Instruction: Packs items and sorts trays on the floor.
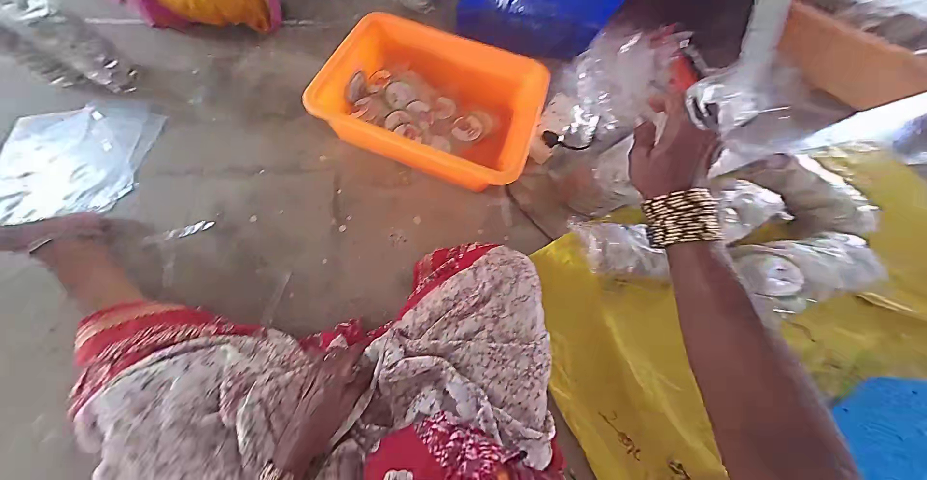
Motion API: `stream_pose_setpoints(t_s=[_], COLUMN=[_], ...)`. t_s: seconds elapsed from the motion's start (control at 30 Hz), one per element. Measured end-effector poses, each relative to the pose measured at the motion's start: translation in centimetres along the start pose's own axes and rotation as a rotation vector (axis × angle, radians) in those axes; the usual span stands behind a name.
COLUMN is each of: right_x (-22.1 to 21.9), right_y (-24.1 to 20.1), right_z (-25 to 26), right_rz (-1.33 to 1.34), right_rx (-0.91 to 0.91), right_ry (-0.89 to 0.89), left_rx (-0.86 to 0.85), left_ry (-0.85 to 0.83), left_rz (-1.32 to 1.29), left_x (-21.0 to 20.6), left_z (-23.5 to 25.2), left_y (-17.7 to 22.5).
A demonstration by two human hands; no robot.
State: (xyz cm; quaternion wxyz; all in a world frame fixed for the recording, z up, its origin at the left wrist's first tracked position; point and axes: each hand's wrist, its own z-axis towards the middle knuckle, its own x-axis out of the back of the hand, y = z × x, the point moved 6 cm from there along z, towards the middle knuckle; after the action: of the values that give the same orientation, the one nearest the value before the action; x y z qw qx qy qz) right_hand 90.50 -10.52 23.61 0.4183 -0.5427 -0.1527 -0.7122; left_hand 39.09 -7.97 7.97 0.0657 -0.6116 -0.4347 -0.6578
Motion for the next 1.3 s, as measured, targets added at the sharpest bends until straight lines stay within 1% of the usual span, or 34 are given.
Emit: stream_pose_setpoints(t_s=[0.03,0.07,0.1,0.13,0.2,0.23,0.27,0.33,0.37,0.4,0.43,0.5,0.57,0.63,0.73,0.83,0.9,0.97,1.0,1.07,1.1,1.13,1.17,1.2,1.23,1.27,1.3], right_x=[-0.5,-1.4,-2.5,-4.0,-7.5,-9.8,-12.8,-18.3,-20.4,-21.8,-23.3,-25.3,-25.4,-25.0,-24.3,-24.8,-26.6,-27.4,-27.1,-25.2,-23.9,-22.4,-20.7,-18.8,-16.9,-15.3,-14.3], right_y=[-1.8,-3.7,-5.8,-8.0,-12.6,-14.7,-16.5,-19.2,-20.2,-21.3,-22.4,-24.4,-25.5,-25.6,-24.8,-23.6,-23.1,-23.0,-23.0,-22.6,-21.8,-20.6,-19.0,-17.1,-14.9,-12.5,-10.0], right_z=[-0.5,-1.3,-2.4,-3.7,-6.6,-8.1,-9.7,-12.8,-14.2,-15.4,-16.2,-17.1,-17.1,-16.8,-16.0,-15.5,-15.0,-14.2,-13.6,-12.5,-12.0,-11.8,-11.6,-11.3,-10.7,-9.6,-8.1], right_rz=[0.053,0.099,0.136,0.167,0.218,0.242,0.227,0.140,0.094,0.081,0.054,0.038,0.069,0.100,0.143,0.211,0.214,0.272,0.321,0.411,0.500,0.638,0.783,0.898,0.953,0.930,0.896], right_rx=[0.104,0.215,0.322,0.404,0.497,0.506,0.489,0.383,0.350,0.317,0.286,0.242,0.196,0.160,0.106,0.046,0.058,0.067,0.077,0.100,0.092,0.057,0.024,0.006,0.001,-0.001,-0.021], right_ry=[0.044,0.070,0.080,0.043,-0.150,-0.282,-0.424,-0.803,-0.955,-1.045,-1.095,-1.105,-1.105,-1.136,-1.213,-1.248,-1.211,-1.158,-1.144,-1.152,-1.115,-1.010,-0.818,-0.534,-0.221,0.042,0.221], left_rx=[0.065,0.114,0.146,0.146,0.120,0.120,0.131,0.114,0.095,0.091,0.098,0.110,0.124,0.122,0.181,0.253,0.366,0.527,0.605,0.744,0.796,0.825,0.827,0.799,0.757,0.724,0.715], left_ry=[-0.077,-0.194,-0.280,-0.305,-0.301,-0.301,-0.304,-0.261,-0.221,-0.202,-0.196,-0.158,-0.131,-0.075,-0.019,0.192,0.284,0.338,0.352,0.397,0.406,0.392,0.361,0.333,0.324,0.336,0.358], left_rz=[-0.153,-0.235,-0.276,-0.282,-0.276,-0.273,-0.257,-0.234,-0.237,-0.258,-0.301,-0.396,-0.537,-0.657,-0.788,-1.032,-1.193,-1.337,-1.390,-1.439,-1.453,-1.455,-1.458,-1.470,-1.512,-1.551,-1.573], left_x=[-2.1,-2.9,-2.9,-2.7,-2.4,-2.4,-2.5,-3.0,-3.3,-3.4,-3.5,-3.5,-3.6,-3.0,-1.1,1.2,2.3,2.8,3.0,3.3,3.4,3.2,3.0,2.8,2.7,2.8,2.9], left_z=[-0.5,-0.5,-0.4,-0.1,0.3,0.4,0.4,0.4,0.4,0.3,0.3,0.5,1.7,3.8,9.1,16.2,21.4,26.3,28.4,31.8,33.2,34.3,35.2,35.9,36.5,37.0,37.0], left_y=[-2.2,-3.1,-3.1,-2.9,-2.0,-1.8,-1.7,-1.8,-1.8,-1.8,-1.6,-1.6,-2.2,-2.7,-2.8,-2.3,-1.4,-0.5,-0.1,0.2,-0.1,-0.6,-1.3,-2.0,-2.5,-2.7,-2.8])
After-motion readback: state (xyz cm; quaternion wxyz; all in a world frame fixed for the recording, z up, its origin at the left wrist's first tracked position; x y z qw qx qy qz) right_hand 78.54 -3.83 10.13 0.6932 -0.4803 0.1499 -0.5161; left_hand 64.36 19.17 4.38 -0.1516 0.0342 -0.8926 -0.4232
